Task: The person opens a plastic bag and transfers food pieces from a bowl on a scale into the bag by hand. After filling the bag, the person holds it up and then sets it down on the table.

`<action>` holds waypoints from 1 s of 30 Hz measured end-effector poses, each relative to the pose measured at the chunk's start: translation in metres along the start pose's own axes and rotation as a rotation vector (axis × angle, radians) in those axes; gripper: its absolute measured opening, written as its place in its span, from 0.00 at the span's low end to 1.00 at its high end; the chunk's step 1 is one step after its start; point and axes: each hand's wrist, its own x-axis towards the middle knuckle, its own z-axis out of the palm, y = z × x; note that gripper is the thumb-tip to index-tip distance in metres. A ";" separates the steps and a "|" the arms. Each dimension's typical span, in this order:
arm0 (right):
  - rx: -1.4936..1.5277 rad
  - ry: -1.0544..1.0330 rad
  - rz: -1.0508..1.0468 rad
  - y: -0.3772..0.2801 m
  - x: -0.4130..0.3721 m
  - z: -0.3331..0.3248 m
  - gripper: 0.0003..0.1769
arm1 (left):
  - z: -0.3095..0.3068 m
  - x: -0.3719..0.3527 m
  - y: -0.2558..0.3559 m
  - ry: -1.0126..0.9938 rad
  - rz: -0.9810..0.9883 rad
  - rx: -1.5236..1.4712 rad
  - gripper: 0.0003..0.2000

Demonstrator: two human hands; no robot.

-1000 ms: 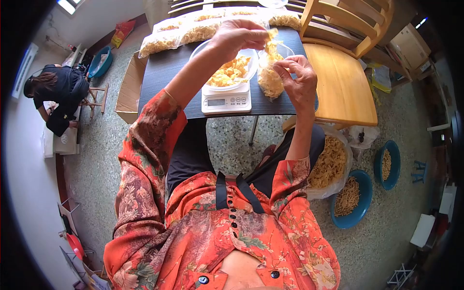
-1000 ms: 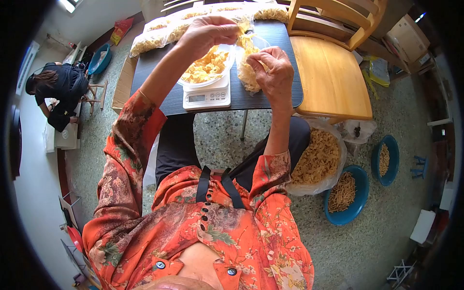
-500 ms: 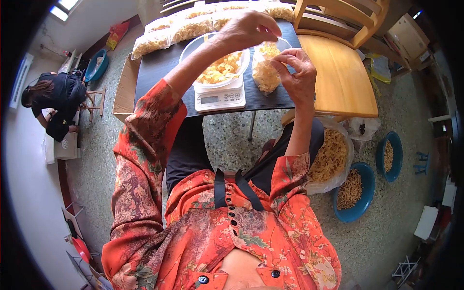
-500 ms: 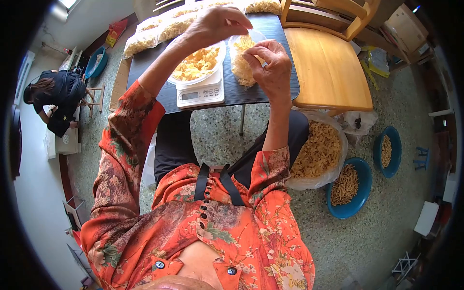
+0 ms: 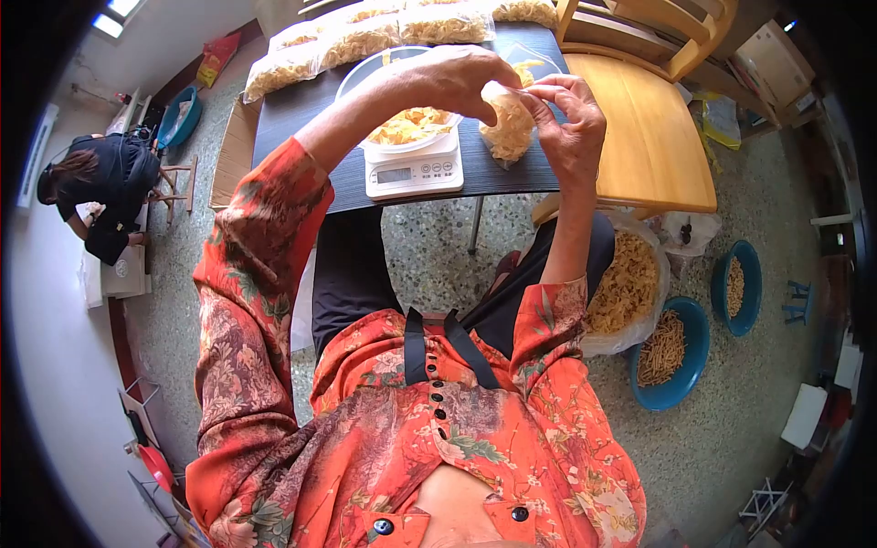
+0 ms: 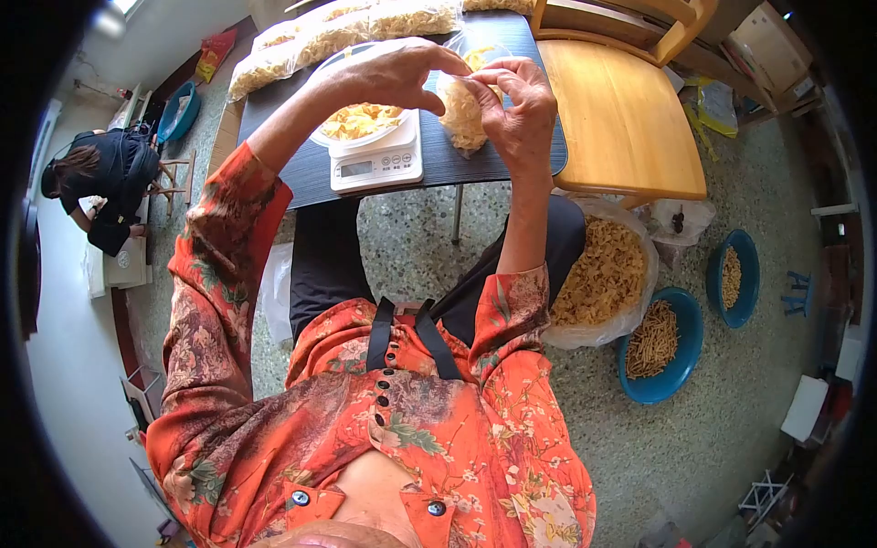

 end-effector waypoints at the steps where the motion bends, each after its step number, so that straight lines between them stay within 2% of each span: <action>1: -0.001 -0.002 0.002 -0.001 0.000 0.000 0.06 | -0.003 0.005 0.002 0.000 -0.001 -0.002 0.28; 3: 0.060 0.033 0.024 -0.002 0.000 0.002 0.06 | -0.005 0.012 0.004 -0.092 -0.070 0.188 0.24; 5: 0.044 0.044 0.011 -0.004 0.001 0.003 0.06 | -0.004 0.018 0.006 -0.110 -0.076 0.170 0.20; 7: 0.025 0.059 0.001 -0.004 0.001 0.004 0.06 | 0.000 0.022 0.004 -0.112 -0.028 0.284 0.15; 11: 0.051 0.077 -0.025 0.001 0.001 0.006 0.07 | 0.001 0.028 -0.006 -0.113 0.026 0.251 0.11; 13: 0.073 0.079 -0.030 0.000 0.001 0.007 0.07 | -0.001 0.028 -0.008 -0.062 0.142 0.398 0.08; 14: 0.081 0.089 -0.024 0.000 0.001 0.007 0.08 | -0.001 0.027 -0.008 -0.060 0.134 0.400 0.08; 17: 0.081 0.119 -0.020 0.001 0.004 0.003 0.08 | -0.015 0.025 -0.001 -0.011 0.104 0.351 0.07; 20: 0.070 0.154 0.010 0.001 0.005 0.001 0.08 | -0.030 0.017 0.010 0.079 0.095 0.101 0.06; 21: 0.066 0.160 0.037 0.000 0.004 0.001 0.08 | -0.026 0.029 -0.004 0.021 0.105 0.143 0.06; 24: 0.044 0.118 0.047 0.008 0.001 0.007 0.08 | -0.033 0.015 -0.006 0.062 0.148 0.094 0.07; 25: -0.003 0.107 0.053 0.009 0.001 0.008 0.08 | -0.038 0.010 0.003 0.050 0.060 0.069 0.07; 27: 0.014 0.085 0.081 0.009 -0.001 0.008 0.08 | -0.032 0.001 -0.004 0.167 0.181 -0.107 0.05; 28: 0.029 0.083 0.108 0.010 -0.002 0.008 0.08 | -0.032 -0.004 -0.007 0.167 0.178 -0.108 0.05; 30: 0.042 0.084 0.135 0.010 -0.002 0.007 0.08 | -0.038 -0.017 -0.012 0.289 0.291 -0.118 0.04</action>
